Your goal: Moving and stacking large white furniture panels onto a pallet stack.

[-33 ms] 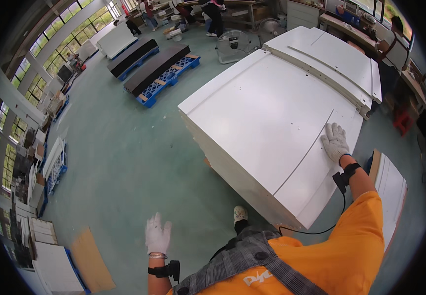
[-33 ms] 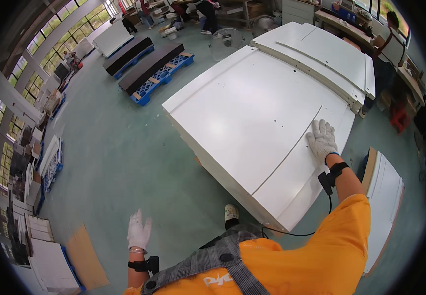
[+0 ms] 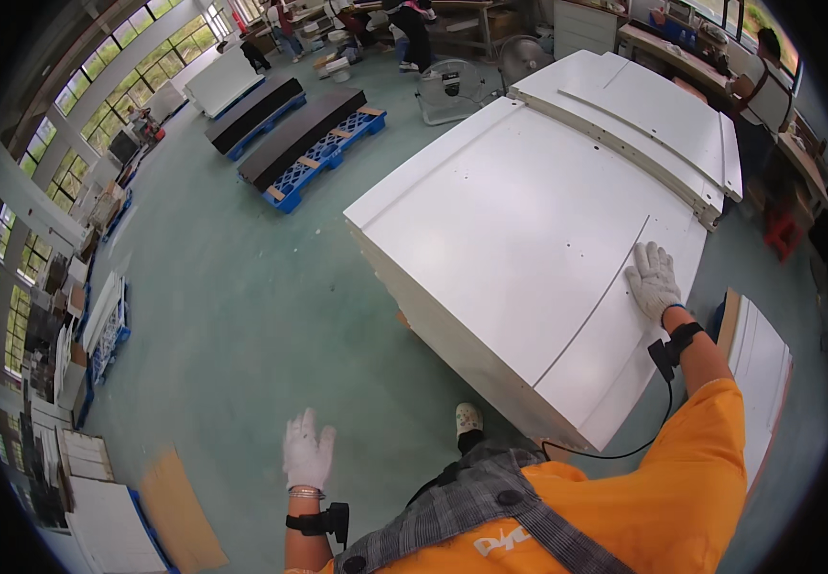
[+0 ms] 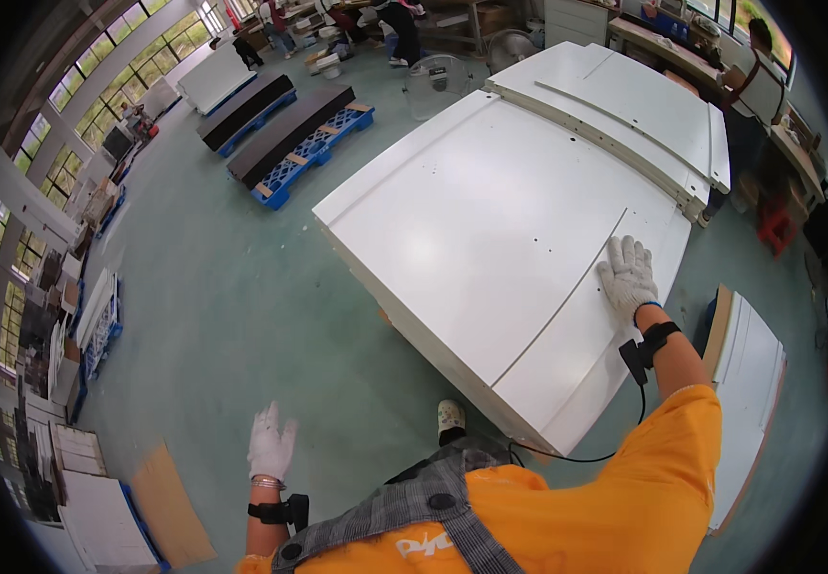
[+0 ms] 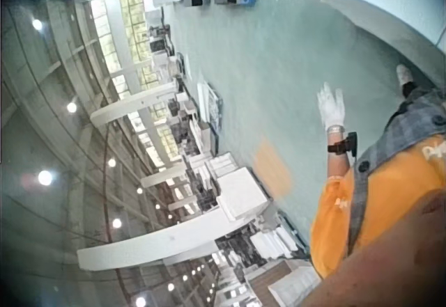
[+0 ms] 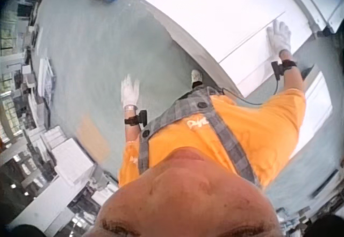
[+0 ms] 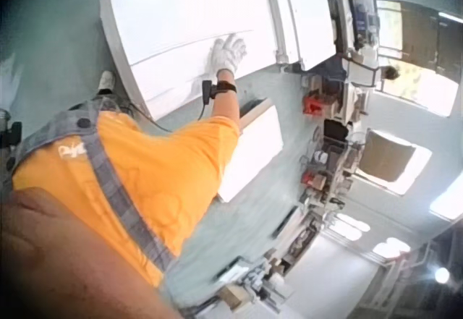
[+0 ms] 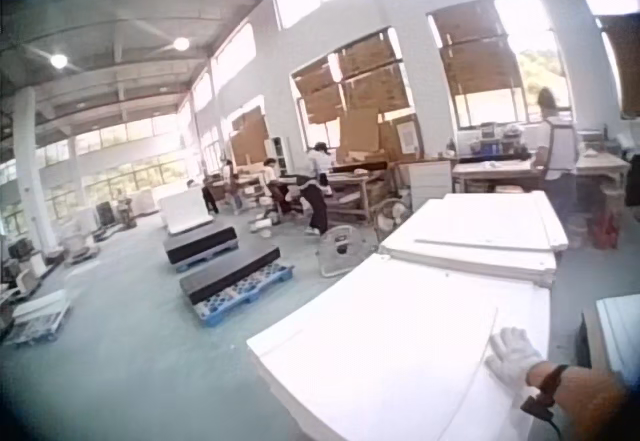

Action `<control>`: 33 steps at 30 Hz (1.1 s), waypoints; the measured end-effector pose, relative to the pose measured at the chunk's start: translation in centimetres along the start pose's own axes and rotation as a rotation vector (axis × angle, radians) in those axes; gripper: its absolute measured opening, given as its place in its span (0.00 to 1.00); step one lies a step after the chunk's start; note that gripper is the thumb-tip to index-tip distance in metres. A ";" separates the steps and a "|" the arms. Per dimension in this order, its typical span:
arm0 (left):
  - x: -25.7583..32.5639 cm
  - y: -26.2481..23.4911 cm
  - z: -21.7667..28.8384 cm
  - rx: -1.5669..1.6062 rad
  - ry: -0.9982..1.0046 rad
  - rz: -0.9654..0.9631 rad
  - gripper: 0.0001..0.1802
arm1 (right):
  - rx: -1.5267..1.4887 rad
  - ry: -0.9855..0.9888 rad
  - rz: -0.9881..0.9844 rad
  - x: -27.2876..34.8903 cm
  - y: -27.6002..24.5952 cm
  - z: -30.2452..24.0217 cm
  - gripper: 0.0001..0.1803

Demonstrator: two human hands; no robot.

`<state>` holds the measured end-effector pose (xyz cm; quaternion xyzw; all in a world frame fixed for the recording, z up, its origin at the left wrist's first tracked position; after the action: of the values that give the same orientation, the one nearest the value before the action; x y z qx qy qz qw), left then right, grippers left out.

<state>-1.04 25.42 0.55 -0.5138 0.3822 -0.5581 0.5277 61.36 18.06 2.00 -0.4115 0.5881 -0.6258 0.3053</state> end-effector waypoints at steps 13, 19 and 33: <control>-22.3 -5.3 17.0 -0.259 0.798 0.210 0.34 | -0.009 0.025 -0.053 0.5 -0.7 -0.6 0.37; -30.5 -6.9 22.7 -0.392 1.071 0.124 0.34 | -0.115 0.092 -0.171 4.8 -3.4 -4.8 0.38; -41.1 -6.6 37.7 -0.670 1.544 -0.279 0.38 | -0.124 0.551 -0.106 12.3 1.1 -17.2 0.40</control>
<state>31.04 71.12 6.71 -0.1607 0.7129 -0.6693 -0.1340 40.38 15.65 3.37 -0.2737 0.6639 -0.6918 0.0749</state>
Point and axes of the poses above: each hand's wrist, its own x-axis away from the middle knuckle, its own y-axis out of the palm, z = x × y, the point moved 1 cm from there along -x, towards the middle knuckle, and after that the axes turned 10 degrees about -y, right-handed, at the moved point
